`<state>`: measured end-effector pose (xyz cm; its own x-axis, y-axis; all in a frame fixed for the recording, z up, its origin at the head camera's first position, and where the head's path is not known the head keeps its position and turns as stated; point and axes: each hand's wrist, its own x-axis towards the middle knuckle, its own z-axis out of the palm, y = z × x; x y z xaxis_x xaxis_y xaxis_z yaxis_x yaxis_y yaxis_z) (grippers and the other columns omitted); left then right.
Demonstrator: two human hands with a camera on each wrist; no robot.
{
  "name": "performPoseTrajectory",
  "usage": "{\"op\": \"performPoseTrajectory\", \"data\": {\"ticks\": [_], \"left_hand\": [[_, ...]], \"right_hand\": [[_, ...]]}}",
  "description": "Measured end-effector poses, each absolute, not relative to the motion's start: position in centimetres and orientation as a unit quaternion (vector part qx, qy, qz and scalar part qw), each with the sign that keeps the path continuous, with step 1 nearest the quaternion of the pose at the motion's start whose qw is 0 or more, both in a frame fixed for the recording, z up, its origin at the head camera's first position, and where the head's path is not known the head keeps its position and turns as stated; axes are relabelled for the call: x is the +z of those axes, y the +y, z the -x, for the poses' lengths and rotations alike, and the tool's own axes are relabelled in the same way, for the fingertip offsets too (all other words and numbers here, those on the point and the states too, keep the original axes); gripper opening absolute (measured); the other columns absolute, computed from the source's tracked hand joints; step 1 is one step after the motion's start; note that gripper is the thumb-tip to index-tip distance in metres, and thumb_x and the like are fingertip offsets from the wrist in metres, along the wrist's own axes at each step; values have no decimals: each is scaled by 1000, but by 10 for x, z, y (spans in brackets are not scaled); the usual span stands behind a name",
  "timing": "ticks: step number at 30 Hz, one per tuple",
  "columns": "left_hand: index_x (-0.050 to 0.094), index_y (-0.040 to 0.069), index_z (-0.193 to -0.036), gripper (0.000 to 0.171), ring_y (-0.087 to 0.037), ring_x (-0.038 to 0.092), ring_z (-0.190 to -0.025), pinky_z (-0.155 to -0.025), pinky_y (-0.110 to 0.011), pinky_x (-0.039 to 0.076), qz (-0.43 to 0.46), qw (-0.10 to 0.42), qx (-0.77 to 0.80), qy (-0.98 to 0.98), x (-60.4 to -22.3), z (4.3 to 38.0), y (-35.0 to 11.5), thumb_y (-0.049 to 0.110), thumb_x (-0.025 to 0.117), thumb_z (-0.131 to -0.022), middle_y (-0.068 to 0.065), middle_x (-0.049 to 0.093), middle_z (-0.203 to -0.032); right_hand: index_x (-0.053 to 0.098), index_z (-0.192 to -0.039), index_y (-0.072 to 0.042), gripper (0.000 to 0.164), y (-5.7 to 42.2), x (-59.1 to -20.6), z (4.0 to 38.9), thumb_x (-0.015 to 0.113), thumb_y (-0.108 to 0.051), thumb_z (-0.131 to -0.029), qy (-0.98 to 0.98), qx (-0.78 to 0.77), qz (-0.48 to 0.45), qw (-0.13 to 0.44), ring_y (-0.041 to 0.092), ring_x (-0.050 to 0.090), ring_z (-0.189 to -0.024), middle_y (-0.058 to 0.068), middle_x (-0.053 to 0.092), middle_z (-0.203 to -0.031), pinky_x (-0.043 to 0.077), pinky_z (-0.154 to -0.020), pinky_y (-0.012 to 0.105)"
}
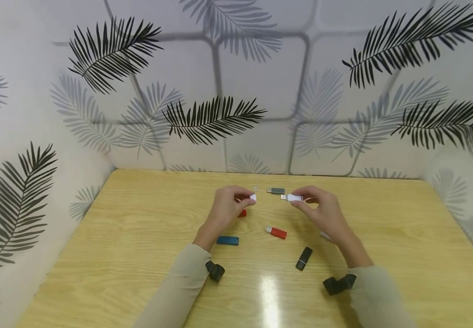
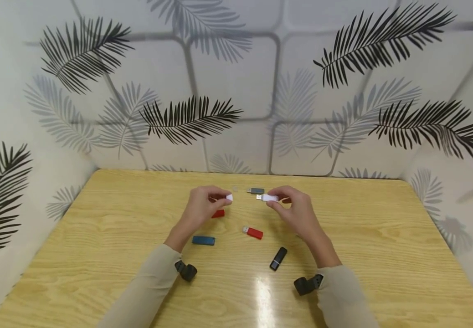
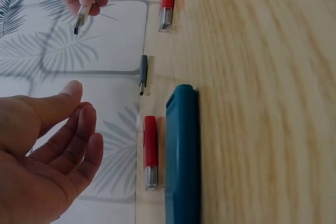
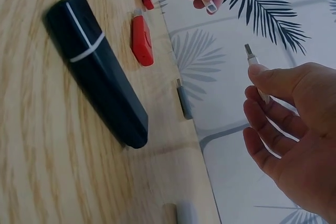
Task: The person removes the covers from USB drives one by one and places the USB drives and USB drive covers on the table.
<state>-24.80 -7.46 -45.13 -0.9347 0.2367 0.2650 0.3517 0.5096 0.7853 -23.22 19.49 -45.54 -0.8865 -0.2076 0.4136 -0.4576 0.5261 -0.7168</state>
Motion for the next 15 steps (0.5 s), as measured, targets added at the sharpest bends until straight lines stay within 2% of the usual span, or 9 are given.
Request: {"op": "performPoseTrajectory", "data": {"ticks": [5,15], "left_hand": [[80,5,-109,18,-15,67,-84,-68,-23,56,147,33,-452,-879,-452,252,-71,13,78,-92,-4,76,-98],[79,3,-111,19,-18,70,-89,-75,-27,59,138,7,-446,-884,-455,260,-66,10,77,-93,-7,76,-103]], "right_hand": [[73,-110,0,20,191,-458,237,78,-4,-91,-868,448,-178,123,29,68,-97,12,73,-105,58,-86,51],[74,-106,1,18,182,-467,249,80,-1,-89,-870,456,-161,96,29,65,-95,13,71,-105,59,-83,46]]}}
